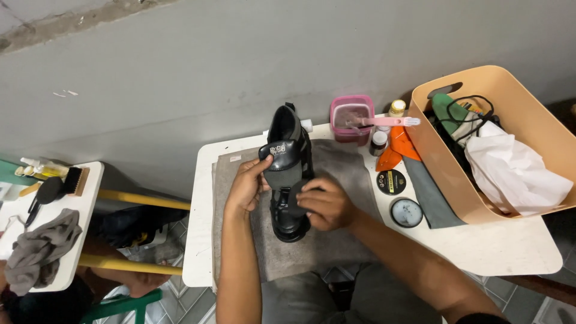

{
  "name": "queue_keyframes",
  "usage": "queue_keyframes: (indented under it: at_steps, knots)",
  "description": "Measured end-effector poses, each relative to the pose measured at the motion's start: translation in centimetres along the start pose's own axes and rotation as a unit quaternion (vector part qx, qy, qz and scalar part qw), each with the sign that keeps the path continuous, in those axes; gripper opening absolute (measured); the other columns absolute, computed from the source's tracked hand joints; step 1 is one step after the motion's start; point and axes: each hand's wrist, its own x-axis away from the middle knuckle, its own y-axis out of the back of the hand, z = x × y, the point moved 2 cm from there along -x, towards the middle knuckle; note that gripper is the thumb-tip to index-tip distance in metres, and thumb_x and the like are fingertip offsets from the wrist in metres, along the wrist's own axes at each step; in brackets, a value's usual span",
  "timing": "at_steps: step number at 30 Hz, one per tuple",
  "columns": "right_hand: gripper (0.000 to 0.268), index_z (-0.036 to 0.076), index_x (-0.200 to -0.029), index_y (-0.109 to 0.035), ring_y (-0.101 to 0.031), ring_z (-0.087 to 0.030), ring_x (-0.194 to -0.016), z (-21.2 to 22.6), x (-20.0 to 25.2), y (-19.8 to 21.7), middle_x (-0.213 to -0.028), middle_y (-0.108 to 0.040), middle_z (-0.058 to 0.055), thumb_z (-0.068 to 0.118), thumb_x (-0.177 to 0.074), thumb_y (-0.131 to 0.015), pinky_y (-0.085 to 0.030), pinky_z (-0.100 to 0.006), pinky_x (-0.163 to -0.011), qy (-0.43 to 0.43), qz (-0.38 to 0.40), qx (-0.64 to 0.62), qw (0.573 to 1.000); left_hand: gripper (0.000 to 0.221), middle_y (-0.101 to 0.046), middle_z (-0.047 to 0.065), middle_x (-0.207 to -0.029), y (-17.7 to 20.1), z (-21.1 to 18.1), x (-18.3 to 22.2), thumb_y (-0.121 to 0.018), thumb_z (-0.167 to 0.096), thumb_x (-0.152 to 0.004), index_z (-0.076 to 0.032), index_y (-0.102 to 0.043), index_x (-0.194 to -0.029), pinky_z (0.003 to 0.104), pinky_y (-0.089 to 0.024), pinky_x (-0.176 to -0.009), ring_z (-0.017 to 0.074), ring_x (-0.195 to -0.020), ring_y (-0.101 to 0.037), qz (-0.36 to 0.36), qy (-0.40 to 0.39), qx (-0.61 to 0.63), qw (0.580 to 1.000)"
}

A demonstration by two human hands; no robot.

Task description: Polishing a black leather boot using a sponge applicator and shoe polish at a workstation.

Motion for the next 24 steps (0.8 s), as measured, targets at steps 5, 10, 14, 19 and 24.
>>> queue_keyframes:
  at_steps: [5,10,14,19,24]
  knots:
    - [0.03,0.008,-0.108,-0.079,-0.069,-0.035,-0.108,2.0,-5.1,2.3,-0.118,-0.077,-0.013,0.021,-0.096,-0.055,-0.053,-0.044,-0.095,-0.014,-0.018,0.069,0.997,0.026,-0.045,-0.005,-0.049,0.3,0.5,-0.4,-0.073,-0.028,-0.093,-0.01,-0.066,-0.075,0.023,-0.056,-0.047,0.0042,-0.039,-0.055,0.008,0.002,0.007,1.0]
    - [0.025,0.007,-0.094,-0.08,-0.071,-0.032,-0.089,0.8,-4.4,2.4,-0.101,-0.079,-0.011,0.014,-0.087,-0.057,-0.057,-0.042,-0.079,-0.039,-0.011,0.016,0.999,0.026,-0.044,-0.005,-0.049,-0.2,0.0,0.1,-0.074,-0.029,-0.093,-0.009,-0.067,-0.077,0.023,-0.055,-0.046,0.0035,-0.038,-0.052,0.016,-0.004,0.008,1.0]
    - [0.027,0.01,-0.091,-0.08,-0.069,-0.028,-0.092,1.8,-4.4,2.9,-0.102,-0.08,-0.006,0.015,-0.085,-0.053,-0.054,-0.039,-0.081,-0.009,-0.023,0.054,0.998,0.026,-0.043,-0.004,-0.049,-0.1,0.3,0.1,-0.073,-0.029,-0.094,-0.01,-0.066,-0.078,0.02,-0.052,-0.044,0.0031,-0.038,-0.048,0.014,-0.008,0.008,1.0]
    - [0.027,0.008,-0.094,-0.078,-0.067,-0.031,-0.105,2.0,-5.1,2.7,-0.114,-0.078,-0.009,0.015,-0.086,-0.053,-0.051,-0.042,-0.092,-0.025,-0.005,0.047,0.999,0.025,-0.042,-0.005,-0.05,-0.2,0.2,0.1,-0.071,-0.029,-0.096,-0.01,-0.066,-0.08,0.02,-0.051,-0.044,0.0029,-0.038,-0.046,0.013,-0.01,0.01,1.0]
    - [0.03,0.009,-0.091,-0.079,-0.068,-0.03,-0.098,1.4,-3.7,2.4,-0.108,-0.08,-0.01,0.018,-0.089,-0.05,-0.052,-0.043,-0.085,-0.03,-0.023,0.012,0.999,0.025,-0.045,-0.005,-0.05,-0.2,0.0,0.1,-0.072,-0.031,-0.095,-0.01,-0.067,-0.083,0.02,-0.052,-0.044,0.0022,-0.037,-0.048,0.018,-0.003,0.02,1.0]
